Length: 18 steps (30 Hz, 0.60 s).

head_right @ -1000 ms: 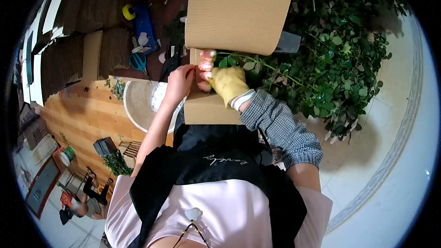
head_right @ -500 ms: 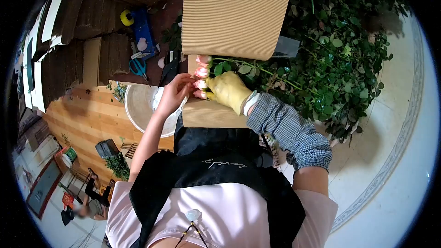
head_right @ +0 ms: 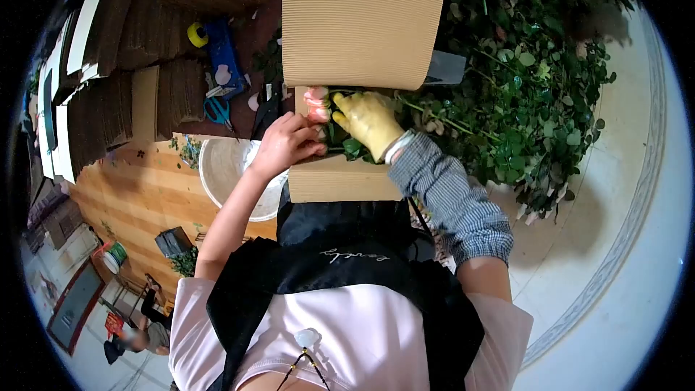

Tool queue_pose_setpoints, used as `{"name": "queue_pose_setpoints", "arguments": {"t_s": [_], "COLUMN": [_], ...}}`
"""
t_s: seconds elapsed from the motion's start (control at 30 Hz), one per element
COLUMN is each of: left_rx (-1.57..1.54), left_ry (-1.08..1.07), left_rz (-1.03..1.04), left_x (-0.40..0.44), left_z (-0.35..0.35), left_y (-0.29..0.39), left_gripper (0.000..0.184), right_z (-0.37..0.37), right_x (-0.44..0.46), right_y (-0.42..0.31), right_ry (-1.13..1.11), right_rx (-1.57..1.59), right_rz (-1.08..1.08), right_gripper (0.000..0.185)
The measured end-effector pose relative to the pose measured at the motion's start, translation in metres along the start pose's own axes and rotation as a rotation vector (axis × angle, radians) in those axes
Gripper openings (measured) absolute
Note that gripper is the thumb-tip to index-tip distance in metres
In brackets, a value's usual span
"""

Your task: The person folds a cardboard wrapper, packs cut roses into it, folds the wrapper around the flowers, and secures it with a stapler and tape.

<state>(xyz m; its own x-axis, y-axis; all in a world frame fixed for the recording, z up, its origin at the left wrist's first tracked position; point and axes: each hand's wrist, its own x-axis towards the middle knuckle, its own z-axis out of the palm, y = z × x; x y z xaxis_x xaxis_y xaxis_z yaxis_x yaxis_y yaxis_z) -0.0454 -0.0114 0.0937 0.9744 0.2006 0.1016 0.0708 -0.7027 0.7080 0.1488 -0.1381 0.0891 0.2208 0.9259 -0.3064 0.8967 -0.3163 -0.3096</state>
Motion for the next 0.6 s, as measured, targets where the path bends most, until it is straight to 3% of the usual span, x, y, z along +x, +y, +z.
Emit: {"name": "queue_pose_setpoints", "arguments": {"t_s": [0.03, 0.13, 0.17, 0.23, 0.3, 0.43, 0.57, 0.6], "left_rx": [0.001, -0.284, -0.302, -0.085, -0.092, -0.282, -0.442, -0.426], "left_ry": [-0.001, 0.251, 0.301, 0.408, 0.32, 0.365, 0.441, 0.447], "left_rz": [0.001, -0.332, -0.535, -0.452, -0.503, -0.537, -0.593, -0.584], "left_x": [-0.005, -0.014, -0.012, -0.006, 0.008, 0.017, 0.01, 0.012], "left_z": [0.003, 0.014, 0.016, 0.035, 0.052, 0.069, 0.073, 0.072], "left_y": [-0.001, -0.011, -0.01, -0.03, -0.035, -0.039, -0.037, -0.036], "left_gripper": [0.021, 0.015, 0.026, 0.044, 0.064, 0.05, 0.038, 0.037], "right_z": [0.0, -0.005, -0.012, -0.019, -0.018, -0.01, -0.03, -0.04], "right_x": [0.003, -0.001, -0.002, -0.001, -0.001, -0.003, -0.009, -0.015], "right_y": [0.007, 0.008, 0.002, -0.01, -0.015, -0.005, -0.015, -0.02], "right_ry": [0.005, 0.038, -0.011, -0.02, -0.03, 0.042, -0.047, 0.028], "right_rx": [0.079, 0.189, 0.148, 0.077, 0.006, 0.017, 0.003, 0.059], "right_rz": [-0.044, -0.082, -0.036, 0.019, 0.072, 0.035, 0.073, 0.052], "right_gripper": [0.035, 0.037, 0.039, 0.04, 0.041, 0.044, 0.041, 0.037]}}
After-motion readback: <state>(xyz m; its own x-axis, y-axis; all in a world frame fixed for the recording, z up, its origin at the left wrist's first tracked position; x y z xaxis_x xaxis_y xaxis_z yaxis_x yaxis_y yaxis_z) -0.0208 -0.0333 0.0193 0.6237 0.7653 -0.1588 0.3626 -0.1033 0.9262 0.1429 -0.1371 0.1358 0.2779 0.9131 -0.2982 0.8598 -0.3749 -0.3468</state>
